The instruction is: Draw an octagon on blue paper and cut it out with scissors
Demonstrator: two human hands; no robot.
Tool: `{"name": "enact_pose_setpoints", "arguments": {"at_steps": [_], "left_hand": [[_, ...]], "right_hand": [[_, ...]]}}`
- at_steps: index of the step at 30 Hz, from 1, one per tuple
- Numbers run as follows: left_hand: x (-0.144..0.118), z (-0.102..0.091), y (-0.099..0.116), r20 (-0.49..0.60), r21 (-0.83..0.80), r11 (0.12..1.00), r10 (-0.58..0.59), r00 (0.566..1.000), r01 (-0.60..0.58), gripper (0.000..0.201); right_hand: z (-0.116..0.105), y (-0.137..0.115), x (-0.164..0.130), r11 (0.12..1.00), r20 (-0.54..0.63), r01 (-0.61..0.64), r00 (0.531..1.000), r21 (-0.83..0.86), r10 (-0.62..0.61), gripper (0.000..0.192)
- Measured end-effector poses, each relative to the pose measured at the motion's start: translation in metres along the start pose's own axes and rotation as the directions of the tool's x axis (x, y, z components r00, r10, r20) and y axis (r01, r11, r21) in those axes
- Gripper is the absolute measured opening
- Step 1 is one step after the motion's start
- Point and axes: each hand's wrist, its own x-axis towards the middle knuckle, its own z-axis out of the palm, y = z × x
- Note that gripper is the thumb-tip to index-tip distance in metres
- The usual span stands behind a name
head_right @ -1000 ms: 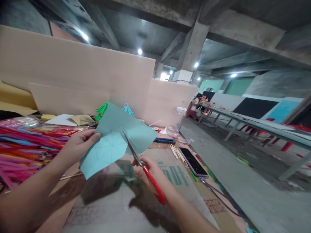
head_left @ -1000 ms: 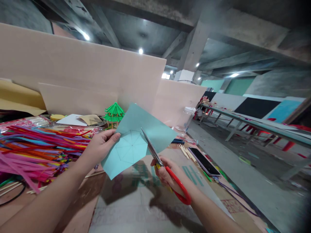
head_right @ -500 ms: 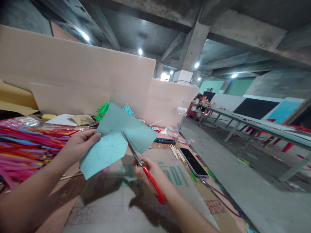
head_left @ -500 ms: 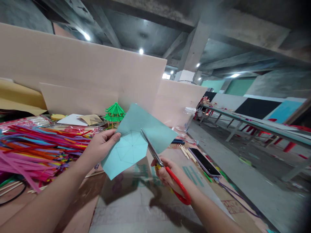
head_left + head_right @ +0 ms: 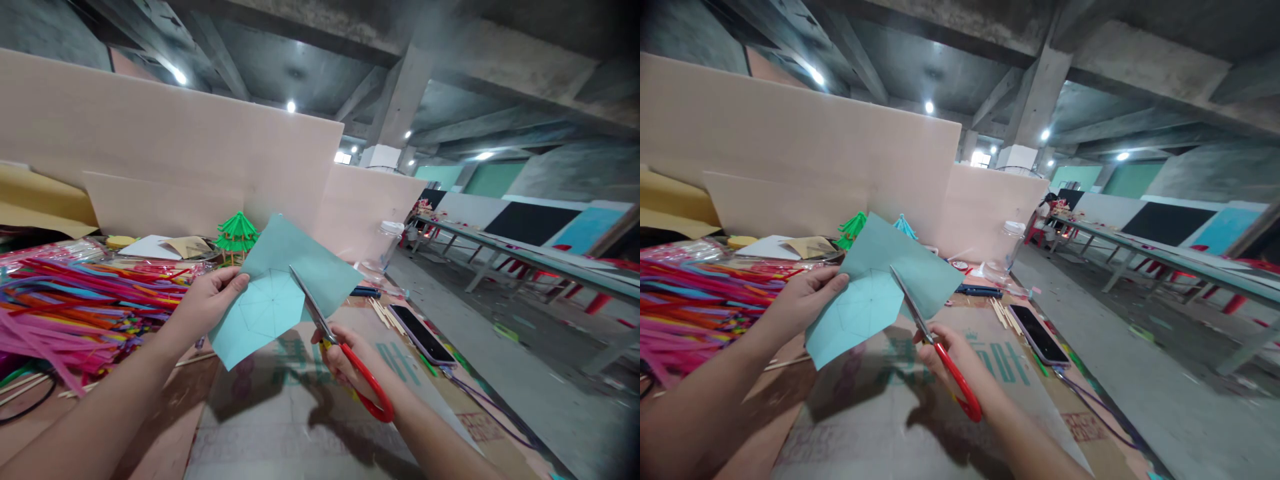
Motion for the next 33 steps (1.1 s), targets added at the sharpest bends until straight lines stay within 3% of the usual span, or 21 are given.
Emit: {"name": "enact_pose_setpoints", "arguments": {"at_steps": [10,17,21,24,26,28,30,33], "left_hand": [[0.001,0.000,-0.002,-0.006,-0.016,1.000,-0.010,1.000,0.010,0.034],[0.003,0.001,-0.007,0.013,-0.024,0.998,-0.064,0.998,0.064,0.033],[0.008,0.000,-0.020,0.050,-0.023,0.990,-0.135,0.990,0.136,0.034],[0.012,-0.002,-0.028,0.124,0.020,0.985,-0.174,0.977,0.173,0.034],[0.011,-0.001,-0.029,0.209,0.075,0.984,-0.173,0.962,0.161,0.033],[0.008,0.004,-0.025,0.326,0.133,0.984,-0.159,0.932,0.121,0.031],[0.003,0.012,-0.018,0.451,0.177,0.982,-0.146,0.880,0.072,0.030],[-0.006,0.023,-0.008,0.590,0.208,0.978,-0.129,0.797,0.004,0.030]], "right_hand": [[0.002,-0.002,0.000,1.000,0.006,-0.011,1.000,0.022,0.011,0.058],[0.003,-0.007,-0.001,0.997,-0.014,-0.078,0.997,-0.027,0.077,0.040],[-0.013,-0.016,-0.003,0.986,0.034,-0.135,0.990,-0.099,0.139,0.025],[-0.031,-0.023,-0.005,0.980,0.069,-0.138,0.986,-0.140,0.149,0.025],[-0.038,-0.025,-0.004,0.988,0.000,-0.072,0.997,-0.138,0.073,0.034],[-0.039,-0.025,-0.001,0.991,-0.143,0.025,0.989,-0.135,-0.045,0.041],[-0.037,-0.022,0.004,0.983,-0.282,0.097,0.950,-0.153,-0.138,0.043],[-0.033,-0.016,0.013,0.971,-0.393,0.137,0.896,-0.197,-0.206,0.046]]}}
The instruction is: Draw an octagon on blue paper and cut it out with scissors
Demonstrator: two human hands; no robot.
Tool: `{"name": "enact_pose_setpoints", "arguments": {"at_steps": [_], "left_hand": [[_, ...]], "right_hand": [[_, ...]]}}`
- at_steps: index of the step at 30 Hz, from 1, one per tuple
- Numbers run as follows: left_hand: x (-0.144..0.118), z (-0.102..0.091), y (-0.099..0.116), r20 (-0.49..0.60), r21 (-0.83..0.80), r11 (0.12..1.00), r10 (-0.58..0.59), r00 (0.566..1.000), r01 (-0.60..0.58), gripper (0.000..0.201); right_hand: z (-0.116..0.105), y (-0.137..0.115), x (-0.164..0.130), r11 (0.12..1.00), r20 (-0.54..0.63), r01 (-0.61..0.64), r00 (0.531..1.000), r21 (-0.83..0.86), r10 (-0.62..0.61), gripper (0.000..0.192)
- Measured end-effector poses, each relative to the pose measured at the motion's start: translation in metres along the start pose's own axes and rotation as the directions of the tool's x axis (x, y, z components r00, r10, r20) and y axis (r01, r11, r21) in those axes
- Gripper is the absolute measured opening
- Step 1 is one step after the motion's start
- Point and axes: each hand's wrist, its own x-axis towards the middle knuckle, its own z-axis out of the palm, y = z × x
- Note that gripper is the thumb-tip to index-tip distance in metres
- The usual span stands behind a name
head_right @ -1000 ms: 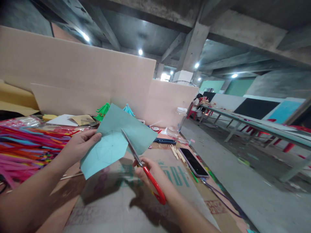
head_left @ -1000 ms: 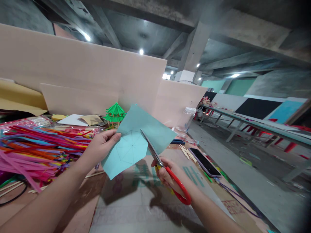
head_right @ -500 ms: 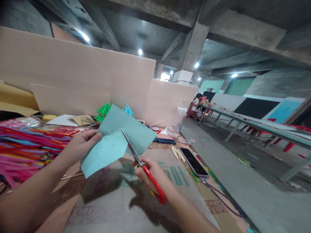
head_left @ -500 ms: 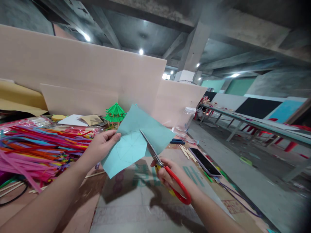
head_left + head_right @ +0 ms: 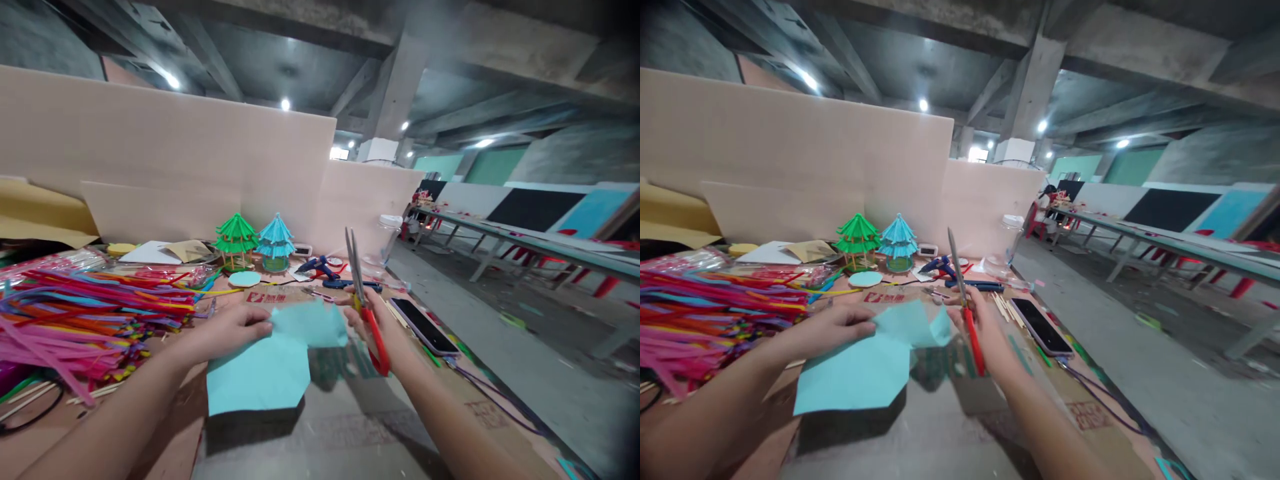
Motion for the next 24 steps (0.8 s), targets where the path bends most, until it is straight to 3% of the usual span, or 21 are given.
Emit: {"name": "enact_pose_setpoints", "arguments": {"at_steps": [4,11,14,18,21,24], "left_hand": [[-0.001,0.008,0.010,0.078,0.030,0.999,0.040,0.996,-0.043,0.029],[-0.001,0.009,0.014,0.003,-0.029,0.999,0.020,1.000,-0.020,0.028],[0.001,0.009,0.009,-0.093,-0.120,0.992,-0.045,0.995,0.034,0.029],[0.004,0.005,0.007,-0.232,-0.335,0.940,-0.143,0.962,0.059,0.034],[0.006,0.006,0.009,-0.262,-0.496,0.867,-0.196,0.945,0.043,0.037],[0.007,0.014,0.009,-0.225,-0.577,0.814,-0.237,0.945,0.066,0.036]], "right_hand": [[0.003,0.003,0.002,0.999,-0.036,0.035,0.999,-0.005,-0.035,0.043],[0.018,0.002,-0.008,0.998,0.050,0.008,0.999,0.063,-0.011,0.041],[0.029,0.011,-0.011,0.995,0.016,-0.019,1.000,0.103,0.017,0.040],[0.028,0.018,-0.012,0.985,-0.118,-0.009,0.993,0.173,0.030,0.038],[0.020,0.015,-0.010,0.965,-0.193,0.003,0.980,0.262,0.050,0.039],[0.016,0.007,-0.009,0.930,-0.195,0.016,0.979,0.367,0.060,0.041]]}}
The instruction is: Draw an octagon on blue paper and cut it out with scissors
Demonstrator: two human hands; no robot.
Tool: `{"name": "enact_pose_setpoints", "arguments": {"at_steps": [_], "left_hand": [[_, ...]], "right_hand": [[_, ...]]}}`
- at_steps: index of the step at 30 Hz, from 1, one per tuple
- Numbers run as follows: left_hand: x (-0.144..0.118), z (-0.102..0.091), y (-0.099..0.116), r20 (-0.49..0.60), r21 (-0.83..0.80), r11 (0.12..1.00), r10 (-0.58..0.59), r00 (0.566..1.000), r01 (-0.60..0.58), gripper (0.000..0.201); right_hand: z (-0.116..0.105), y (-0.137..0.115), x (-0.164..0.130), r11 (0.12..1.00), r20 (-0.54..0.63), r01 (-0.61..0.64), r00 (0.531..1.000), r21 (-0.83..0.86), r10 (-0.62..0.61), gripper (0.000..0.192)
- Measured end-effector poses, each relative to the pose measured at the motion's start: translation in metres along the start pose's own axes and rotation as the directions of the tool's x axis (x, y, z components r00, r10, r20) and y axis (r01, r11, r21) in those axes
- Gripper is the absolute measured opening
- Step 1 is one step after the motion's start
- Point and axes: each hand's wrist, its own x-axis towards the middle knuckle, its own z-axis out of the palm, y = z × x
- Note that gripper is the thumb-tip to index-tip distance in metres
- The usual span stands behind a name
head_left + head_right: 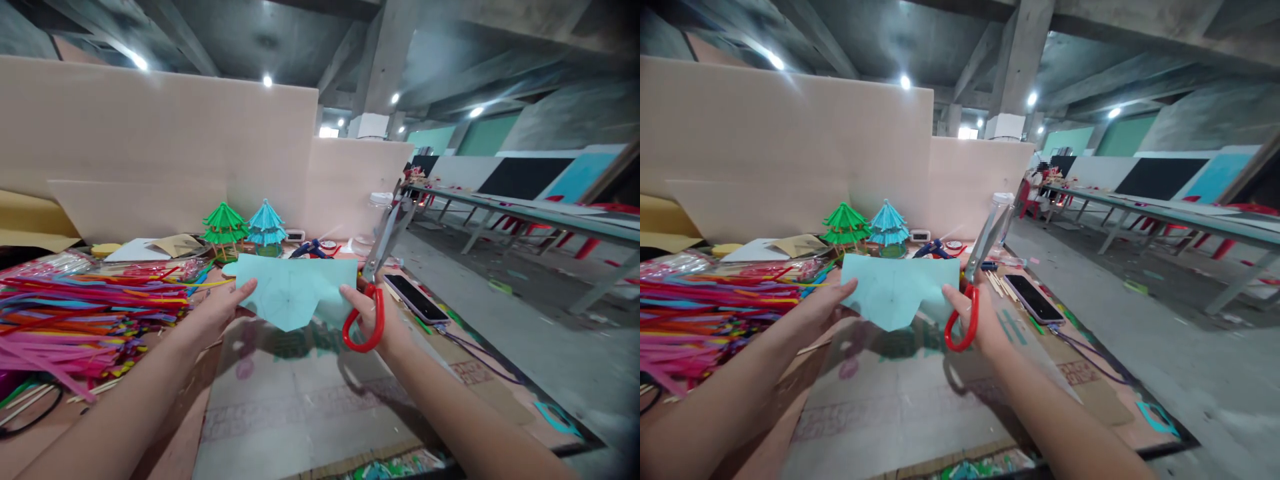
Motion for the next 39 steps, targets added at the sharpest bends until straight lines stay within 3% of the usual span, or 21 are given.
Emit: {"name": "enact_pose_setpoints", "arguments": {"at_steps": [6,14,19,21,27,33,36,39], "left_hand": [[-0.001,0.010,-0.012,0.032,0.067,0.997,-0.047,0.998,0.045,0.029],[0.000,0.008,-0.012,-0.020,0.087,0.996,0.030,0.999,-0.028,0.032],[-0.004,0.029,-0.024,0.153,0.125,0.992,-0.037,0.988,0.017,0.029],[-0.007,0.036,-0.026,0.157,0.149,0.989,-0.029,0.987,0.006,0.027],[-0.010,0.037,-0.017,-0.100,0.143,0.985,0.114,0.988,-0.099,0.033],[-0.015,0.030,-0.009,-0.187,0.187,0.982,0.070,0.980,-0.035,0.031],[-0.016,0.020,-0.002,-0.274,0.222,0.975,0.087,0.958,-0.025,0.030],[-0.016,0.004,0.007,-0.366,0.236,0.971,0.132,0.921,-0.045,0.034]], "right_hand": [[0.007,-0.009,-0.001,0.990,0.004,-0.030,1.000,0.136,0.029,0.041],[0.005,-0.006,0.000,0.975,-0.018,-0.082,0.996,0.208,0.087,0.029],[0.015,-0.012,-0.003,0.960,-0.007,-0.110,0.993,0.256,0.116,0.025],[0.017,-0.012,-0.004,0.956,0.008,-0.131,0.991,0.262,0.133,0.026],[0.018,-0.009,-0.004,0.963,0.029,-0.149,0.989,0.223,0.146,0.030],[0.010,-0.005,0.000,0.992,0.022,-0.071,0.997,0.099,0.070,0.031],[0.002,-0.006,0.003,1.000,0.025,-0.002,1.000,0.002,0.002,0.035],[-0.001,-0.013,0.000,0.997,0.114,0.030,0.993,-0.070,-0.022,0.041]]}}
